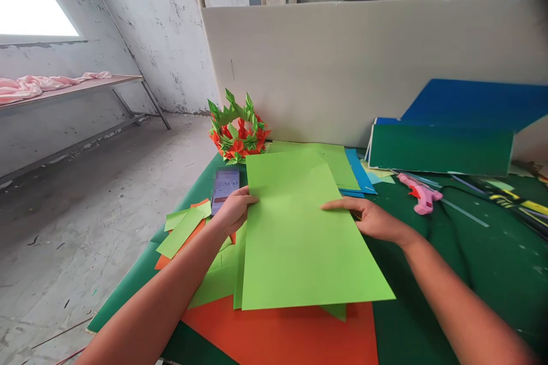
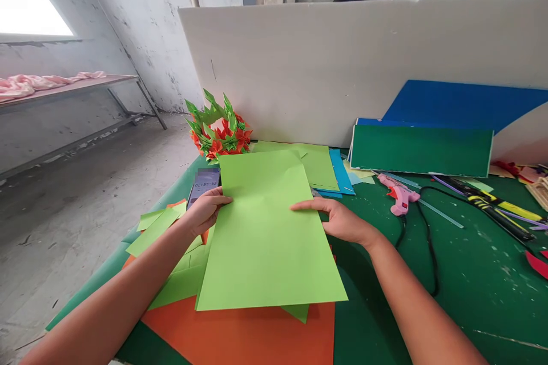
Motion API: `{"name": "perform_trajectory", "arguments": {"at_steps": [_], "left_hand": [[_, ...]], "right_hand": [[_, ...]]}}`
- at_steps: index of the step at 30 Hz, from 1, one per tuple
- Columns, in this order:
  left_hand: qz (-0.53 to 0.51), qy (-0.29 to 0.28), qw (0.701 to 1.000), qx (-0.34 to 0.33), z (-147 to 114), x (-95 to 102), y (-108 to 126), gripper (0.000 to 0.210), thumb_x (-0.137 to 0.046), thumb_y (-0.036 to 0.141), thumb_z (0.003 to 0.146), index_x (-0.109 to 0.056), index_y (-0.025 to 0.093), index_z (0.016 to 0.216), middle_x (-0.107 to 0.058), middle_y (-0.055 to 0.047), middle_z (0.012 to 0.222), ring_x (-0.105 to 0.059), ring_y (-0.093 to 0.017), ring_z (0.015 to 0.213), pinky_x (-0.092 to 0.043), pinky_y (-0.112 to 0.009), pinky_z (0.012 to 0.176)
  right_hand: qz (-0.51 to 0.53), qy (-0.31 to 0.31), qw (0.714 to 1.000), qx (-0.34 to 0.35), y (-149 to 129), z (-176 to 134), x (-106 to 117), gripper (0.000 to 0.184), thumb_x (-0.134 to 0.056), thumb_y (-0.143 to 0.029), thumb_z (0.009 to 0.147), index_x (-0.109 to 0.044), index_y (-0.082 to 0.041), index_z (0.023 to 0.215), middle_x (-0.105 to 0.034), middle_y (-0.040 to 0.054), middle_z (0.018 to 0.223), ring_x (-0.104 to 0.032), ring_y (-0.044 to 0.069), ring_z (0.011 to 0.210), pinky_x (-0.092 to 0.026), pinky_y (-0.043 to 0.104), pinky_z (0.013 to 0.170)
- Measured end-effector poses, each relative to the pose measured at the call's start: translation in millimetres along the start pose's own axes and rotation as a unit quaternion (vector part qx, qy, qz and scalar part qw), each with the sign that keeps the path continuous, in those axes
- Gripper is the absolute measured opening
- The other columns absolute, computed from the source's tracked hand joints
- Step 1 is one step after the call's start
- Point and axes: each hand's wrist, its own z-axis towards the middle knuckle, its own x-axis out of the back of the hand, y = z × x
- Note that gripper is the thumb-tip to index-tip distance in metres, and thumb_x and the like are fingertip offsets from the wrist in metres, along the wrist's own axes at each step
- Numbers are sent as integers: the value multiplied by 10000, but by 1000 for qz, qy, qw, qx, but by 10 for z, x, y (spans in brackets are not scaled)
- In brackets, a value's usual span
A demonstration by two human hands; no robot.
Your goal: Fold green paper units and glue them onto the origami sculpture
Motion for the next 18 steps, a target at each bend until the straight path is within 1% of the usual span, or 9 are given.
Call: {"name": "perform_trajectory", "arguments": {"at_steps": [3,5,7,8,10,13,14,16,18], "left_hand": [[11,0,1000,-5,7,2,9,353,-578,25,621,-684,138,939,-729,-65,764,-675,-153,581,-540,-226,503],[18,0,1000,-8,19,10,6,326,-596,31,617,-685,147,908,-724,-54,765,-658,-130,564,-515,-202,479],[25,0,1000,-11,30,22,-8,303,-615,31,606,-686,152,875,-717,-42,752,-630,-104,534,-482,-176,456],[29,-1,1000,-12,32,28,-17,294,-624,29,598,-687,150,857,-713,-39,739,-618,-97,522,-467,-170,446],[37,-10,999,-10,26,33,-36,299,-633,27,578,-690,148,845,-713,-40,730,-620,-107,538,-462,-178,457],[52,-41,998,-2,-7,18,-42,363,-647,19,544,-695,147,880,-728,-54,772,-652,-144,614,-490,-215,527],[58,-55,997,2,-21,8,-33,375,-657,29,544,-696,147,897,-732,-61,794,-659,-151,632,-497,-226,552],[61,-84,995,10,-45,-12,5,333,-686,112,593,-696,146,924,-737,-79,830,-670,-163,664,-511,-250,602],[39,-106,993,15,-58,-21,60,290,-677,296,694,-696,145,941,-738,-101,858,-682,-187,713,-526,-282,657]], "right_hand": [[21,18,999,-18,-8,11,22,334,-704,-438,746,-741,-270,1033,-684,67,1128,-669,252,993,-543,381,879],[54,50,997,-35,-1,26,27,306,-717,-468,724,-769,-247,928,-696,76,1078,-679,263,939,-558,381,814],[79,85,992,-47,20,43,27,296,-724,-497,707,-775,-241,846,-717,65,987,-683,270,891,-556,381,769],[82,106,990,-51,36,52,26,296,-720,-512,706,-771,-241,814,-727,55,922,-681,272,870,-551,381,752],[79,167,981,-62,76,68,23,307,-706,-540,708,-754,-240,754,-725,39,775,-674,273,824,-540,370,706],[77,253,961,-75,135,86,17,350,-688,-576,701,-717,-227,701,-677,25,617,-655,249,710,-511,331,598],[78,264,958,-75,150,90,16,365,-679,-584,703,-708,-220,699,-662,21,594,-644,233,667,-499,319,571],[82,258,960,-69,170,95,16,376,-659,-581,718,-692,-207,692,-645,14,580,-618,202,601,-480,303,539],[82,246,964,-63,180,98,18,354,-665,-548,721,-673,-200,660,-639,7,582,-593,178,566,-464,290,531]]}}
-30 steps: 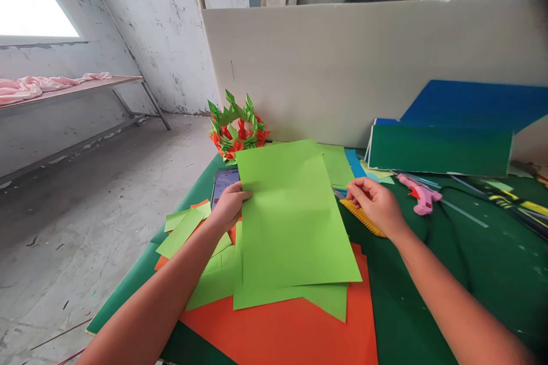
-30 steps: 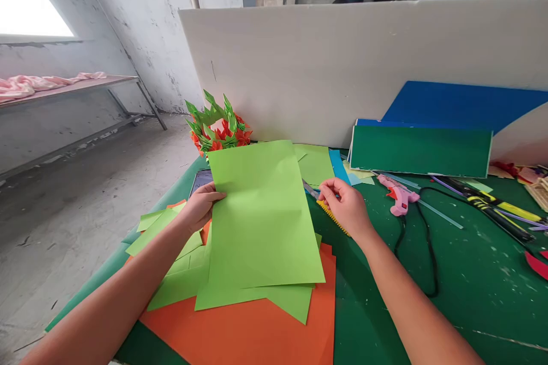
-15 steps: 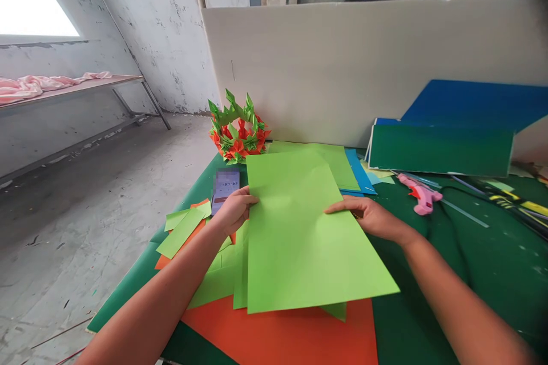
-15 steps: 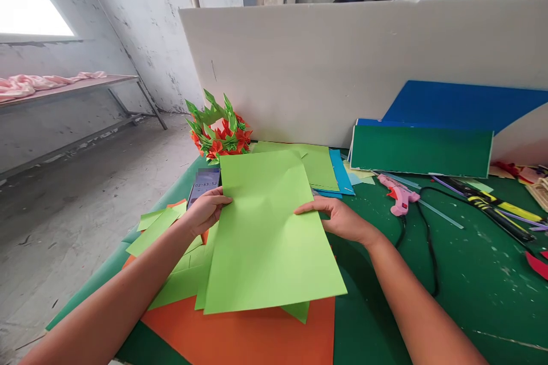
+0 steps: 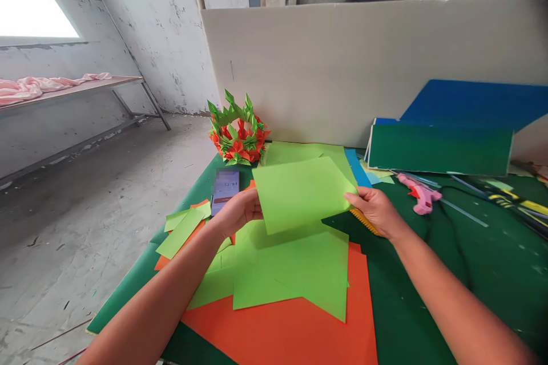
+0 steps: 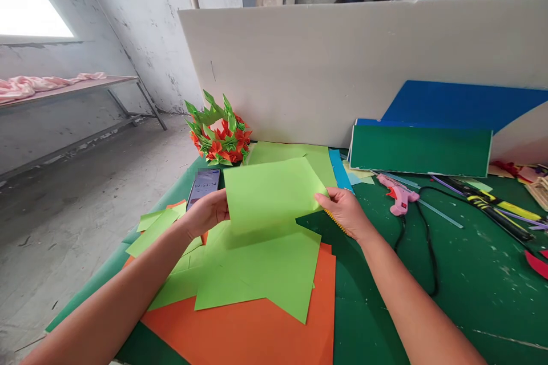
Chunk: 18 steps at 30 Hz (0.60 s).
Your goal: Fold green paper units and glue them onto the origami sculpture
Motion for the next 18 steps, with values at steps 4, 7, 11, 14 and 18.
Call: {"name": "perform_trajectory", "arguments": {"at_steps": [4,7,11,14,18], "left_hand": [[-34,-7,999,16,-13,32,89,520,-563,606,773,-701,143,965,-738,-117,913,-691,-218,754,-542,-321,690],[0,12,1000,9,-37,44,93,511,-611,608,750,-707,156,970,-736,-100,951,-692,-211,769,-545,-312,702],[96,3,995,14,-76,7,41,381,-785,402,668,-715,164,956,-742,-89,930,-693,-207,795,-540,-301,736],[132,-11,991,7,-77,-33,-8,378,-803,367,649,-720,154,950,-743,-96,923,-692,-221,804,-544,-322,743],[86,55,992,-69,-56,-130,-91,398,-807,387,635,-712,151,942,-742,-82,890,-689,-217,773,-540,-323,722]], "right_hand": [[-4,-34,999,9,6,7,1,273,-706,-451,696,-655,-195,615,-642,-10,617,-574,156,584,-452,267,568],[-10,-58,998,11,8,-1,3,247,-704,-431,698,-677,-190,650,-652,-10,650,-584,168,628,-458,265,595],[2,-81,997,8,6,-13,-4,270,-681,-458,739,-686,-188,734,-679,9,728,-610,187,696,-485,284,643],[90,-36,995,-5,-20,-7,-43,342,-701,-486,729,-647,-230,949,-707,11,861,-650,200,777,-520,307,697],[252,-21,967,-39,-103,-44,-180,576,-701,-551,722,-498,-315,1206,-708,15,1013,-678,200,886,-548,360,805]]}}
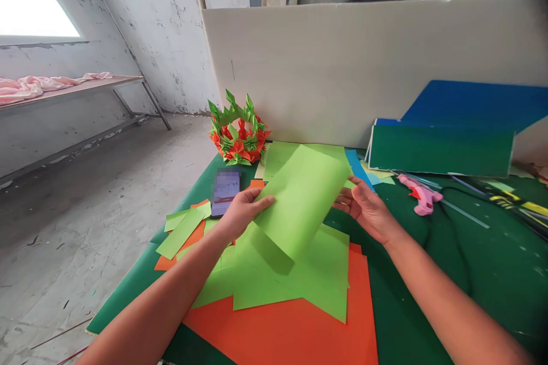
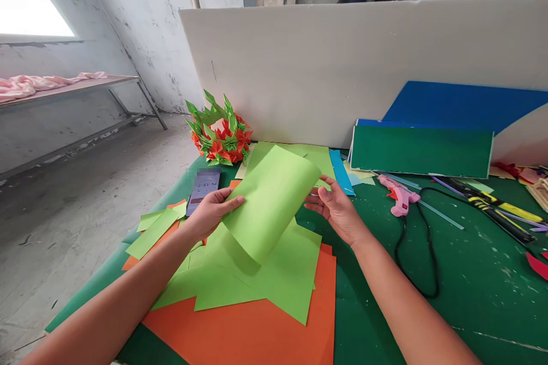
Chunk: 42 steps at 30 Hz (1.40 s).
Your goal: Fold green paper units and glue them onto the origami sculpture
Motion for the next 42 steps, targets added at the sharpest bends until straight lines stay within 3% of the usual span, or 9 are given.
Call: {"name": "perform_trajectory", "arguments": {"at_steps": [5,11,13,17,21,29,37,40,42], "left_hand": [[-54,3,998,-15,-49,-179,-124,393,-784,389,670,-686,159,972,-737,-79,915,-685,-203,778,-541,-339,757],[17,-59,998,-23,-86,-232,-215,407,-736,416,718,-670,182,1045,-721,-82,996,-672,-215,858,-523,-319,760],[18,-42,999,-25,-67,-225,-213,416,-746,422,702,-675,177,1031,-723,-78,967,-667,-203,842,-512,-299,739],[29,50,998,-26,-12,-196,-187,430,-783,423,646,-693,165,978,-720,-61,882,-637,-153,737,-469,-248,636],[11,101,994,-40,18,-162,-149,399,-815,387,599,-716,165,915,-705,-25,789,-583,-110,648,-467,-249,644],[-24,111,992,-55,24,-136,-128,425,-841,333,564,-710,160,929,-669,-11,763,-573,-98,653,-475,-244,650],[2,87,990,-110,41,-111,-181,542,-794,294,641,-637,226,1155,-635,-39,1063,-566,-79,715,-456,-208,640],[64,88,988,-108,26,-106,-179,522,-730,303,719,-609,230,1221,-624,4,841,-471,-50,595,-391,-188,567],[102,86,986,-104,14,-104,-172,531,-689,315,759,-577,220,1269,-519,51,627,-396,-54,534,-337,-188,521]], "right_hand": [[42,-124,985,-115,29,-165,-314,629,-692,-481,768,-455,-305,1324,-644,72,1231,-652,249,1043,-544,416,871],[-16,-37,993,-115,25,-228,-473,650,-778,-356,687,-522,-270,1279,-658,74,1223,-659,286,1037,-573,415,825],[-23,-25,993,-110,33,-216,-459,672,-799,-322,656,-526,-259,1266,-670,75,1201,-662,286,1033,-567,417,841],[-32,-24,994,-105,80,-201,-437,702,-826,-287,613,-516,-246,1241,-667,84,1204,-647,295,1062,-566,414,840],[-44,-39,993,-107,116,-203,-442,663,-830,-287,607,-540,-257,1202,-665,71,1210,-645,296,1066,-571,405,825],[-62,-64,989,-119,108,-221,-447,638,-829,-288,624,-546,-250,1194,-665,67,1210,-648,284,1062,-554,405,868],[-68,-62,988,-127,136,-229,-453,643,-834,-297,618,-544,-243,1189,-661,72,1216,-644,287,1069,-554,408,871],[-71,-67,987,-127,132,-243,-468,657,-836,-296,618,-531,-243,1197,-662,71,1213,-647,292,1062,-554,416,867],[-68,-77,986,-130,128,-254,-474,664,-832,-293,627,-518,-245,1210,-663,71,1210,-646,295,1062,-554,423,865]]}}
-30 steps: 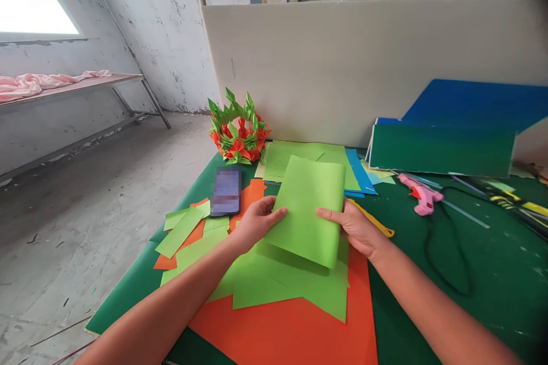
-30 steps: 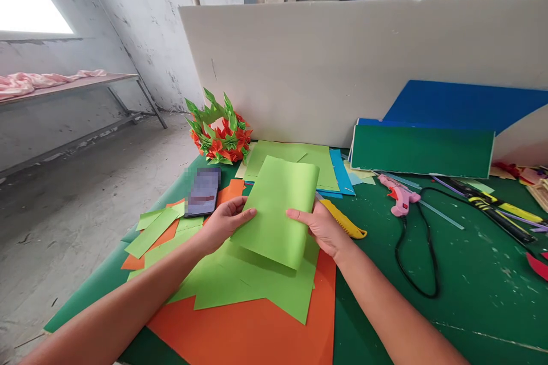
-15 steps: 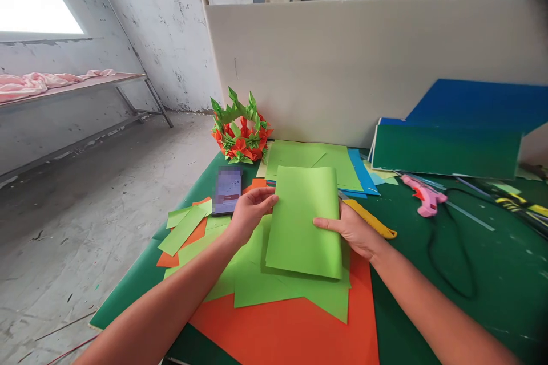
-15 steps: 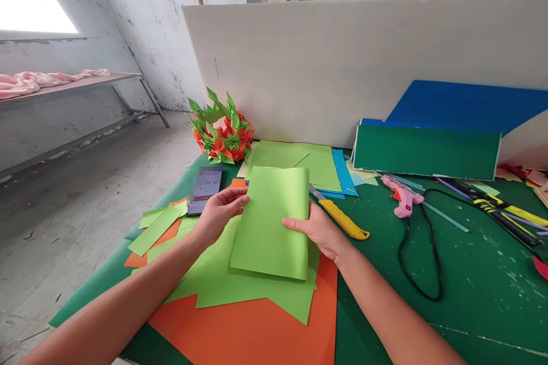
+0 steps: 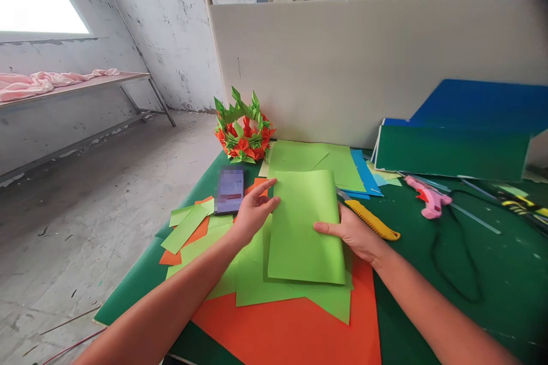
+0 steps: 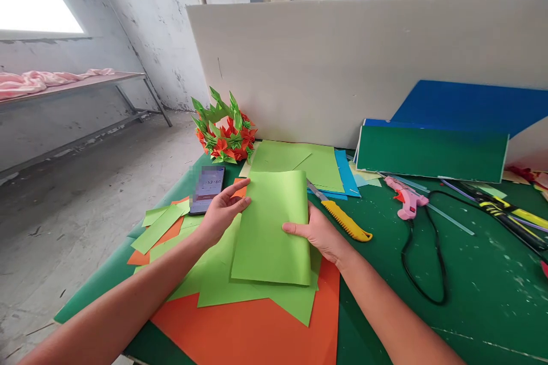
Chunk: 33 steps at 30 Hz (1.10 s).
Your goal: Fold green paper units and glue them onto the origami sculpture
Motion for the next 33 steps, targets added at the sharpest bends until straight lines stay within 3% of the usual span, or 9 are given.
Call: {"name": "perform_trajectory", "arguments": {"at_steps": [2,4,7,9,11,17,22,27,33], "left_hand": [[24,-4,1000,-11,-2,4,-2,550,-671,312,771,-553,208,1298,-439,70,555,-367,-63,518,-320,-193,510],[46,2,998,-37,5,6,-21,545,-670,287,761,-562,198,1287,-499,46,623,-387,-65,531,-344,-199,519],[78,13,993,-83,24,3,-76,508,-666,233,735,-599,205,1238,-606,-57,1018,-440,-50,566,-397,-211,540],[91,13,990,-105,32,-1,-116,499,-653,203,729,-606,220,1225,-521,-95,1261,-455,-30,569,-426,-219,560],[102,8,988,-117,33,-5,-144,516,-642,186,728,-594,236,1240,-468,-103,1340,-455,-18,555,-441,-224,572],[127,0,988,-89,18,-8,-141,579,-631,203,748,-528,184,1317,-638,-56,956,-452,-53,537,-429,-217,545],[111,0,990,-90,31,-11,-167,566,-639,196,736,-548,217,1294,-610,-79,1135,-488,-50,583,-469,-216,585],[88,16,991,-102,37,-18,-200,551,-662,190,717,-580,242,1259,-554,-83,1257,-541,-98,776,-525,-234,706],[88,20,990,-107,34,-10,-191,542,-679,189,704,-599,243,1238,-546,-83,1280,-530,-79,716,-538,-234,692]], "right_hand": [[1,-8,1000,-5,0,-6,-1,664,-829,-288,632,-514,-244,1215,-662,72,1208,-643,296,1066,-552,423,869],[4,-6,1000,-13,4,-2,3,656,-820,-295,643,-513,-247,1220,-662,74,1206,-649,296,1052,-555,422,858],[17,19,1000,-8,20,28,7,645,-794,-324,674,-496,-260,1243,-650,73,1228,-658,284,1035,-559,410,843],[26,40,999,6,34,54,7,628,-783,-337,684,-495,-257,1236,-637,78,1250,-656,278,1040,-558,398,842],[28,55,998,18,47,74,5,624,-784,-337,676,-497,-248,1223,-629,85,1263,-654,280,1044,-560,392,834],[7,66,997,31,68,91,11,674,-789,-331,662,-474,-256,1253,-610,86,1289,-644,286,1062,-572,381,805],[-4,65,997,32,78,99,22,663,-782,-335,671,-473,-252,1251,-616,89,1278,-654,279,1040,-574,376,798],[-6,65,997,33,80,91,4,671,-782,-333,671,-469,-251,1260,-634,84,1248,-647,278,1052,-569,378,816],[-8,66,997,40,97,93,1,682,-787,-339,669,-468,-256,1266,-631,80,1256,-647,276,1055,-560,386,840]]}}
